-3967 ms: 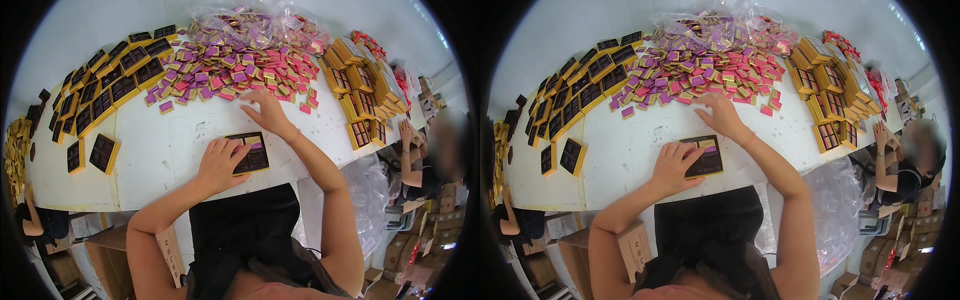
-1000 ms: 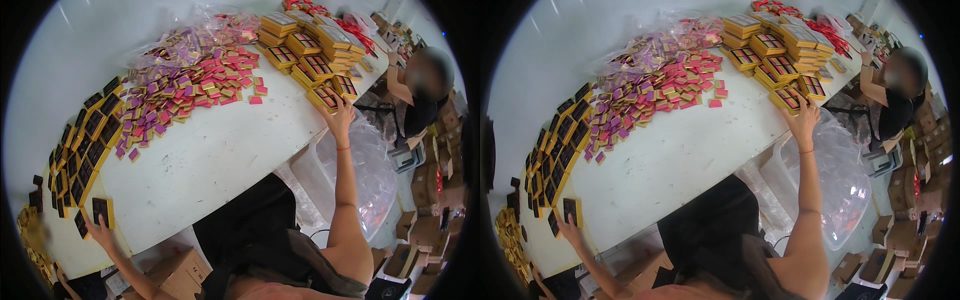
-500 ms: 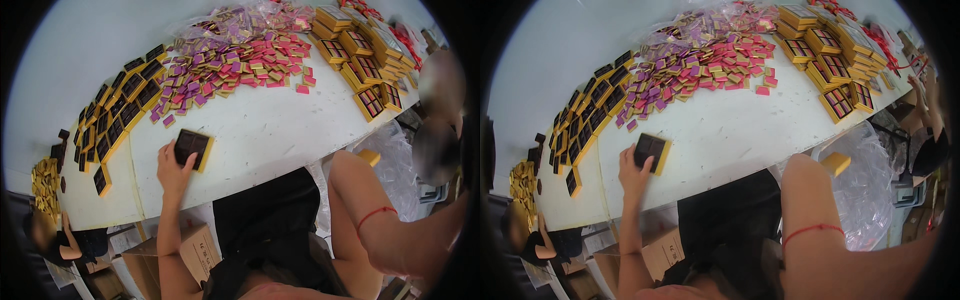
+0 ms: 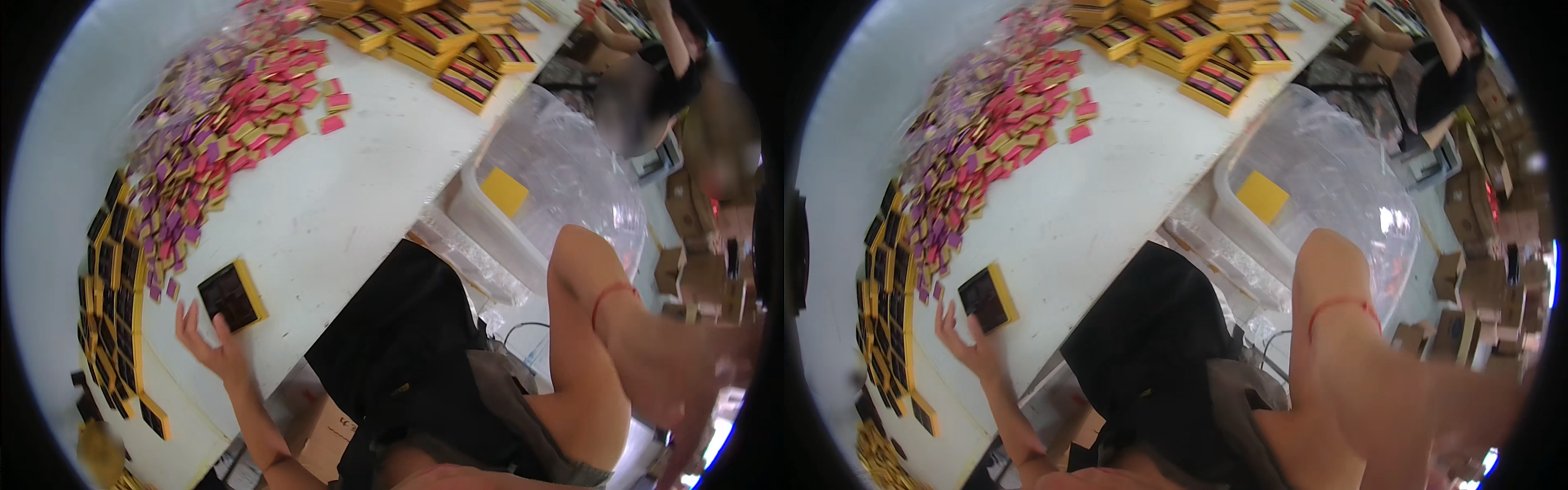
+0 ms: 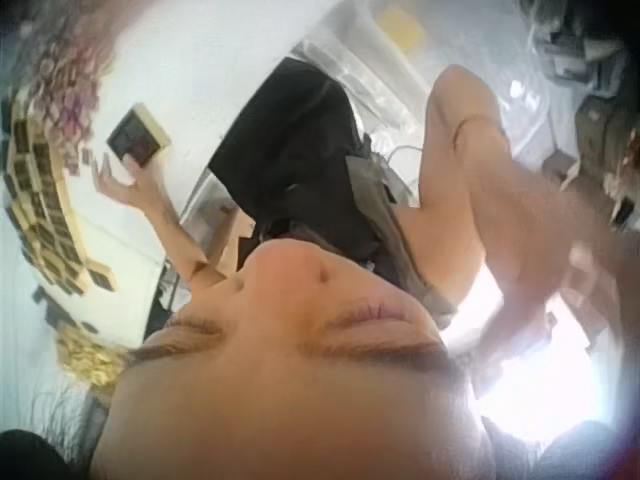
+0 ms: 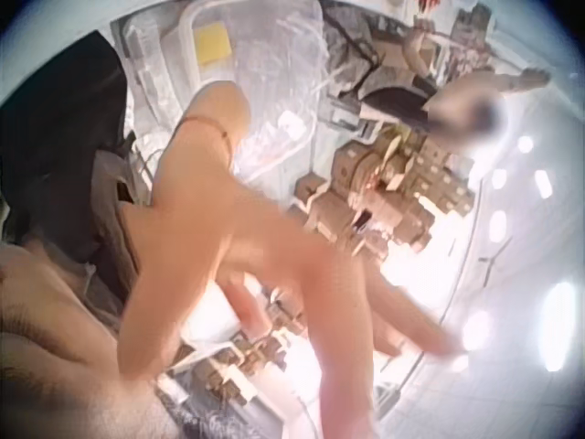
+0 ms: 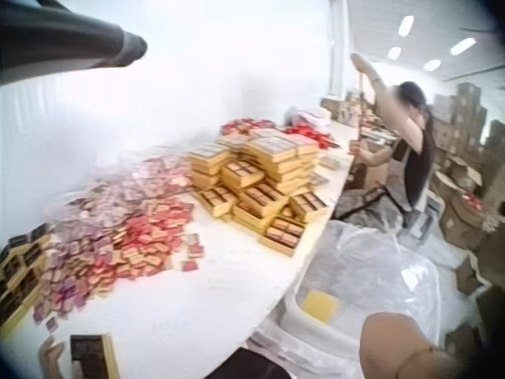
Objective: The person assembles small rectangular cosmetic palettes by placing pink and purple rectangular inserts into black trays. The person picks up trays, inserts the colored pieces, and stacks the completed palettes on the table.
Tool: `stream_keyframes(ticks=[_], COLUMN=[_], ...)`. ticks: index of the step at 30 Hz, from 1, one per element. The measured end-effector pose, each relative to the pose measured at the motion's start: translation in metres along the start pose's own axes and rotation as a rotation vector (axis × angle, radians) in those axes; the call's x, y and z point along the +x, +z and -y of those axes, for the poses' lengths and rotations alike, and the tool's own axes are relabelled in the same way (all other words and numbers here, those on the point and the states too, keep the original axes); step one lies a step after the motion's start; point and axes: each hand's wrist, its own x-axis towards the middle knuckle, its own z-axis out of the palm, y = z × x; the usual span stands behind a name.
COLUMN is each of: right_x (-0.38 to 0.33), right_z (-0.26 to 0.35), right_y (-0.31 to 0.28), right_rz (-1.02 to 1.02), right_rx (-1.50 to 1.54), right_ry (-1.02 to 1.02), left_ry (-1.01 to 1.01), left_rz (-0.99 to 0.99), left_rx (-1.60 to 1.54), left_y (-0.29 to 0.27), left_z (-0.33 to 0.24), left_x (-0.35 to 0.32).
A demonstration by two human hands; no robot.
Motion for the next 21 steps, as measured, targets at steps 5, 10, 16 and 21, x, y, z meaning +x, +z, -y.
stream_keyframes(ticks=[5, 10, 16, 21], right_x=[-0.060, -0.300, -0.325, -0.259], right_z=[-0.040, -0.031, -0.046, -0.030], right_y=[-0.108, -0.314, -0.317, -0.288], right_rz=[-0.174, 0.379, 0.187, 0.134], right_rx=[-0.823, -1.549, -1.419, -1.243], right_ry=[0.547, 1.346, 1.729, 1.798], left_ry=[-0.043, -0.012, -0.006, -0.018], left_rz=[-0.070, -0.029, 0.009, -0.007], left_rx=[0.006, -0.019, 0.070, 0.125], left_y=[-0.005, 0.010, 0.010, 0.011], left_z=[0.016, 0.014, 0.021, 0.019], left_x=[-0.005, 0.004, -0.001, 0.001])
